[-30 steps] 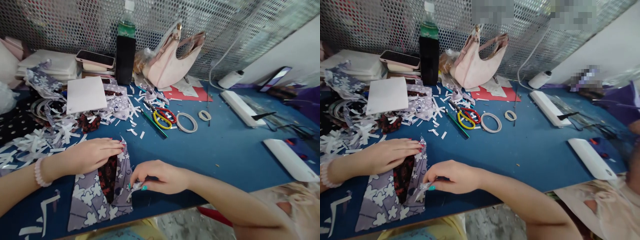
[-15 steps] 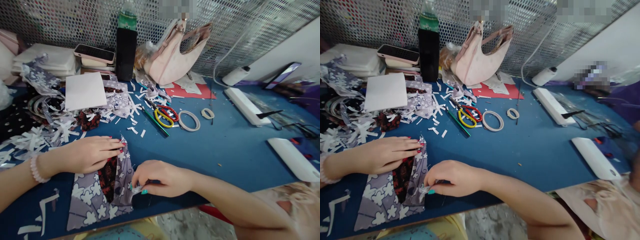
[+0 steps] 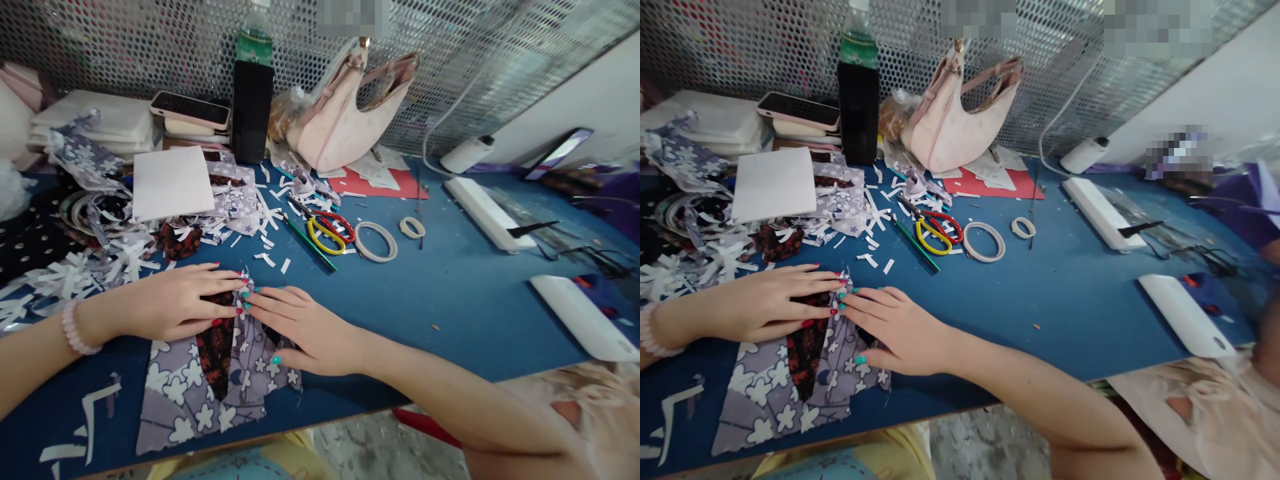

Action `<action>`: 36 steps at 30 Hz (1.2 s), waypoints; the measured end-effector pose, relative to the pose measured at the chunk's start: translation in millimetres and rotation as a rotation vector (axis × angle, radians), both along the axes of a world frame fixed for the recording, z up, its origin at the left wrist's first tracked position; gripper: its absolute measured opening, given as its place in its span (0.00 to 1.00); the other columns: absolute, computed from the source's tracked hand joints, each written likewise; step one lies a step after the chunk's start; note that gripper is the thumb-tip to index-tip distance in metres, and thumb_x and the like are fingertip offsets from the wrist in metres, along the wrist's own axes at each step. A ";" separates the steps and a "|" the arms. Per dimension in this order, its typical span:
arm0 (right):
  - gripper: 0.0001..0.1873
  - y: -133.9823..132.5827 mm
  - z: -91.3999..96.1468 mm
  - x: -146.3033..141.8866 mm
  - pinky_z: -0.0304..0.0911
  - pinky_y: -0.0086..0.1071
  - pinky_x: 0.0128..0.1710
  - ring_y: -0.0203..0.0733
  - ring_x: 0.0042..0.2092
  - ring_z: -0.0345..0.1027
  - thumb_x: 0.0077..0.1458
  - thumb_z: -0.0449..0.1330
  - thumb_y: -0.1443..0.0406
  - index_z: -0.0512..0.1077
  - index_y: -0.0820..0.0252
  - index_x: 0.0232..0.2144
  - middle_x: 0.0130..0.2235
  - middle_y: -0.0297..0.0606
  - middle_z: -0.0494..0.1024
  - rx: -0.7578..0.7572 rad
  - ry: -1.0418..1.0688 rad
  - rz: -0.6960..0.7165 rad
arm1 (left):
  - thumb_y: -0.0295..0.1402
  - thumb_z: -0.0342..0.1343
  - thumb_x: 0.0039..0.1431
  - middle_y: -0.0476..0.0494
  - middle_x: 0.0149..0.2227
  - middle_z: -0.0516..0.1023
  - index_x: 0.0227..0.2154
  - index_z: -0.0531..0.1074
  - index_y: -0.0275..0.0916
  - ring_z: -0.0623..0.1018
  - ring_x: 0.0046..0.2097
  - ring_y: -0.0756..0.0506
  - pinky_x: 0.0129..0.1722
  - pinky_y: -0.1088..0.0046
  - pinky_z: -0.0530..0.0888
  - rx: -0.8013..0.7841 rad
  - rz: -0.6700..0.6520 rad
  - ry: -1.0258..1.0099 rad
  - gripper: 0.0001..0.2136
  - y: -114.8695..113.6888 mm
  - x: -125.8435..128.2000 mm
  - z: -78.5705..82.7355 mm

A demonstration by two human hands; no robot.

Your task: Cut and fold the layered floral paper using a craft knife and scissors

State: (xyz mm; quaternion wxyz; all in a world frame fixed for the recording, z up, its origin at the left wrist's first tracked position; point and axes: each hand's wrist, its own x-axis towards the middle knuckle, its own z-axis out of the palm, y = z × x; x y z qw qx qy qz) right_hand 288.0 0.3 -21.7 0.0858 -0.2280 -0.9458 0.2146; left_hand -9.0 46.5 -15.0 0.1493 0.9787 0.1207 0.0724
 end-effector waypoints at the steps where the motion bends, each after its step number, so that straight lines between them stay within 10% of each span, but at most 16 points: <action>1: 0.35 0.1 -0.4 -0.3 0.51 0.53 0.65 0.52 0.69 0.50 0.69 0.44 0.48 0.59 0.67 0.66 0.67 0.52 0.62 0.009 -0.050 0.000 | 0.29 0.48 0.68 0.33 0.66 0.64 0.55 0.74 0.43 0.66 0.67 0.36 0.66 0.50 0.63 0.009 -0.002 0.006 0.17 0.8 -0.6 0.3; 12: 0.29 3.4 -3.5 -0.1 0.54 0.56 0.63 0.55 0.67 0.55 0.69 0.46 0.53 0.67 0.68 0.61 0.63 0.53 0.69 0.171 -0.048 -0.140 | 0.29 0.47 0.69 0.34 0.57 0.76 0.48 0.78 0.40 0.75 0.59 0.39 0.61 0.57 0.71 0.115 0.033 -0.135 0.15 5.3 -1.4 3.7; 26: 0.26 12.6 -10.4 -13.0 0.55 0.56 0.64 0.53 0.67 0.55 0.70 0.46 0.56 0.61 0.63 0.63 0.63 0.52 0.68 0.018 0.090 -0.166 | 0.31 0.45 0.71 0.39 0.42 0.82 0.42 0.77 0.36 0.79 0.44 0.45 0.44 0.67 0.76 0.224 0.138 -0.230 0.14 4.0 7.0 -5.9; 36: 0.19 56.6 -6.3 -51.0 0.67 0.38 0.48 0.40 0.42 0.72 0.53 0.57 0.76 0.71 0.59 0.47 0.38 0.37 0.79 -0.263 0.348 -0.286 | 0.31 0.41 0.71 0.39 0.37 0.80 0.37 0.73 0.35 0.78 0.39 0.44 0.40 0.67 0.74 0.224 0.271 -0.198 0.14 -0.4 6.7 -4.2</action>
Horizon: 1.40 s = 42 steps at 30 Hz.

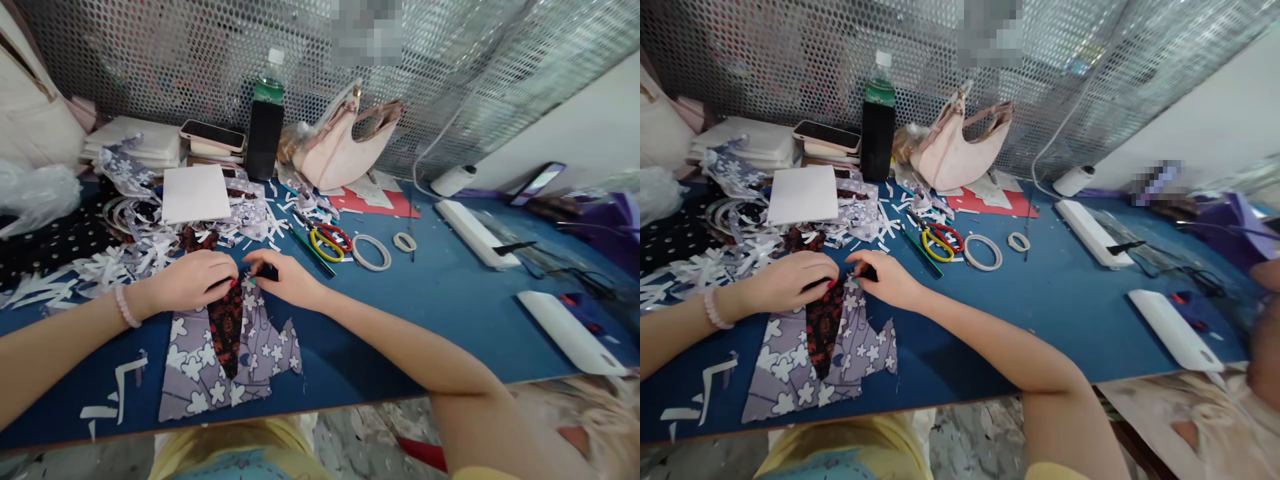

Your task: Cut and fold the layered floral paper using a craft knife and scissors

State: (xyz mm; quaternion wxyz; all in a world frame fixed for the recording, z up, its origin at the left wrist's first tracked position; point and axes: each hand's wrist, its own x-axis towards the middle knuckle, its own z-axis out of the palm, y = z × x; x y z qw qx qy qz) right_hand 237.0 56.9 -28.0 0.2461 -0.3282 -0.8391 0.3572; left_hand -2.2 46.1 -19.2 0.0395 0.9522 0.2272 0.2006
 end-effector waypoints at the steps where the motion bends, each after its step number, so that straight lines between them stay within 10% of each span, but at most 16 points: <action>1: 0.18 2.7 1.1 -1.7 0.67 0.36 0.46 0.40 0.41 0.72 0.52 0.58 0.76 0.72 0.60 0.45 0.37 0.36 0.78 -0.004 -0.013 0.002 | 0.31 0.42 0.70 0.39 0.38 0.79 0.37 0.72 0.35 0.78 0.39 0.44 0.40 0.67 0.74 -0.017 0.012 0.011 0.14 -0.5 -0.1 -0.5; 11: 0.08 6.2 4.1 0.6 0.62 0.36 0.45 0.40 0.40 0.67 0.57 0.59 0.75 0.72 0.59 0.30 0.35 0.36 0.76 0.156 -0.068 0.109 | 0.47 0.66 0.54 0.44 0.40 0.76 0.40 0.71 0.38 0.76 0.41 0.42 0.42 0.67 0.68 -0.287 0.074 0.110 0.19 2.9 2.3 -1.5; 24: 0.08 -0.9 -4.0 10.3 0.65 0.38 0.43 0.40 0.41 0.71 0.65 0.53 0.71 0.68 0.54 0.35 0.35 0.35 0.78 0.300 0.196 0.210 | 0.50 0.65 0.55 0.44 0.40 0.77 0.39 0.71 0.38 0.75 0.41 0.42 0.39 0.68 0.64 -0.168 0.050 0.101 0.21 -0.2 4.4 -4.3; 34: 0.09 12.4 -3.9 -0.8 0.59 0.34 0.38 0.40 0.35 0.63 0.64 0.52 0.73 0.67 0.57 0.32 0.32 0.36 0.73 0.231 -0.080 0.176 | 0.39 0.54 0.68 0.44 0.36 0.78 0.36 0.73 0.40 0.74 0.38 0.44 0.35 0.66 0.64 0.019 -0.134 0.113 0.09 -8.7 5.3 3.3; 42: 0.08 15.8 -2.0 -3.2 0.57 0.33 0.36 0.38 0.33 0.63 0.60 0.54 0.74 0.66 0.57 0.31 0.30 0.33 0.73 0.161 -0.037 0.174 | 0.29 0.54 0.65 0.42 0.43 0.83 0.44 0.79 0.50 0.79 0.46 0.40 0.39 0.63 0.75 -0.252 -0.211 0.089 0.12 -12.0 6.1 8.7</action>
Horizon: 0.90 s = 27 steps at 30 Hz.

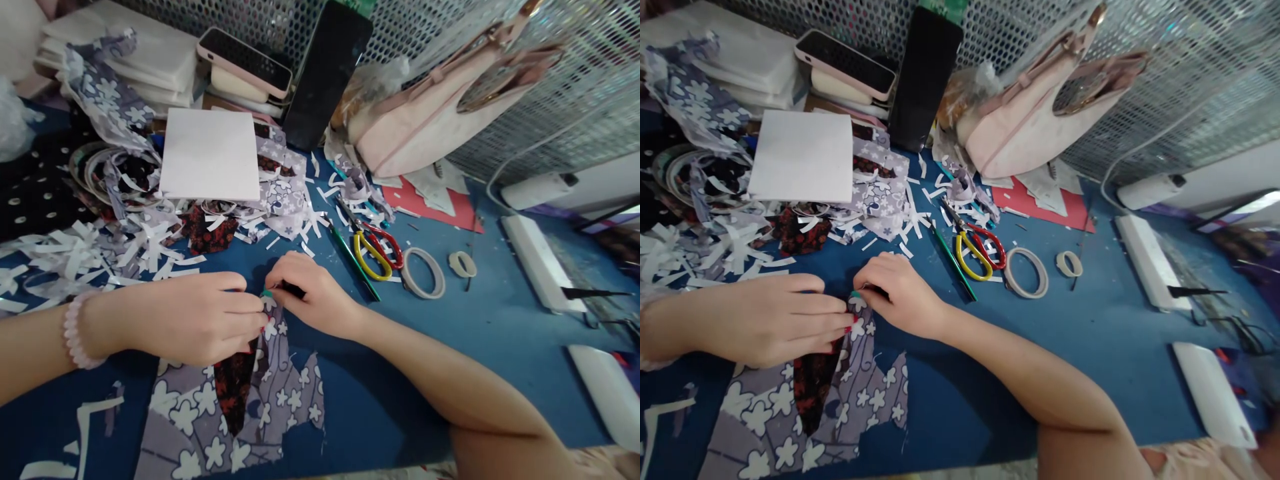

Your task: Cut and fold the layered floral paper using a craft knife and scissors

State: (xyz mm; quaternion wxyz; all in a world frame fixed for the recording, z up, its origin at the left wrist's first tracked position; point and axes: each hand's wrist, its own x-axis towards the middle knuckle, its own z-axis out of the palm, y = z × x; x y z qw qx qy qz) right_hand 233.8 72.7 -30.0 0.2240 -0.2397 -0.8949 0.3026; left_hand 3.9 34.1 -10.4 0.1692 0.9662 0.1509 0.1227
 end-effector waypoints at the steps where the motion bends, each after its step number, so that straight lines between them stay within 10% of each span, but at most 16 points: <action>1: 0.08 -0.1 -0.2 -0.1 0.57 0.33 0.36 0.38 0.33 0.63 0.60 0.54 0.74 0.66 0.57 0.31 0.30 0.33 0.73 -0.001 0.001 -0.005 | 0.29 0.55 0.64 0.42 0.43 0.83 0.44 0.79 0.51 0.79 0.45 0.41 0.40 0.63 0.75 -0.013 0.001 -0.033 0.12 0.0 -0.5 -0.7; 14: 0.07 -1.5 -1.2 -2.1 0.61 0.34 0.38 0.39 0.36 0.66 0.60 0.54 0.73 0.67 0.58 0.32 0.32 0.36 0.74 -0.008 0.040 -0.059 | 0.29 0.55 0.65 0.48 0.41 0.84 0.50 0.77 0.57 0.81 0.44 0.46 0.44 0.68 0.76 -0.011 0.001 -0.190 0.16 0.1 -4.3 0.1; 27: 0.11 2.6 4.8 22.5 0.63 0.40 0.49 0.44 0.47 0.65 0.62 0.53 0.71 0.67 0.58 0.46 0.44 0.43 0.73 0.128 -0.074 0.123 | 0.31 0.49 0.69 0.42 0.49 0.83 0.47 0.79 0.41 0.81 0.49 0.44 0.54 0.65 0.72 0.163 -0.002 -0.126 0.14 5.8 -0.9 -6.6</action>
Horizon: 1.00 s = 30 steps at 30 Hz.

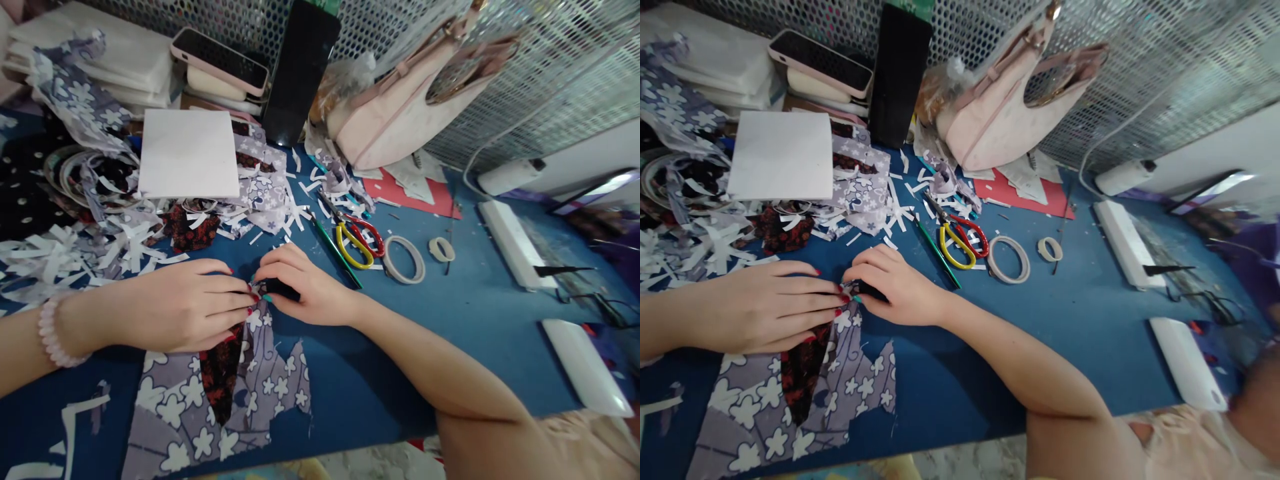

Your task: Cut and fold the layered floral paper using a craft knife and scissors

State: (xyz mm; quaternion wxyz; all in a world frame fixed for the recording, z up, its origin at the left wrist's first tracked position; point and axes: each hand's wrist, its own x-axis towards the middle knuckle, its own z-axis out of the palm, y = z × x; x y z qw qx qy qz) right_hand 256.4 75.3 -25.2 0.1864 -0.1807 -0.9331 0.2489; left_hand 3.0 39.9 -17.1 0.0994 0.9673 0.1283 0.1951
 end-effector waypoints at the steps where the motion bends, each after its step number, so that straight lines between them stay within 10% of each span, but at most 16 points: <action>1: 0.11 -0.7 -0.3 0.4 0.63 0.40 0.49 0.44 0.47 0.65 0.62 0.54 0.71 0.67 0.58 0.46 0.44 0.43 0.73 0.006 0.008 0.000 | 0.32 0.48 0.70 0.42 0.49 0.82 0.47 0.79 0.41 0.81 0.50 0.44 0.55 0.65 0.71 -0.002 -0.004 0.012 0.14 -0.1 -0.4 0.7; 17: 0.09 -8.7 -5.3 -6.9 0.59 0.42 0.50 0.46 0.47 0.63 0.62 0.51 0.72 0.66 0.59 0.44 0.44 0.43 0.72 -0.049 -0.022 -0.186 | 0.29 0.43 0.71 0.43 0.47 0.84 0.45 0.79 0.38 0.81 0.47 0.45 0.50 0.66 0.72 0.081 -0.083 0.047 0.17 -2.1 -1.9 4.2; 30: 0.06 -13.9 -5.6 -11.2 0.58 0.36 0.45 0.39 0.40 0.65 0.62 0.56 0.72 0.68 0.58 0.32 0.37 0.36 0.73 -0.084 0.144 -0.221 | 0.31 0.50 0.65 0.33 0.51 0.77 0.47 0.78 0.41 0.75 0.52 0.36 0.50 0.56 0.72 0.078 0.101 0.077 0.13 1.9 -3.6 0.1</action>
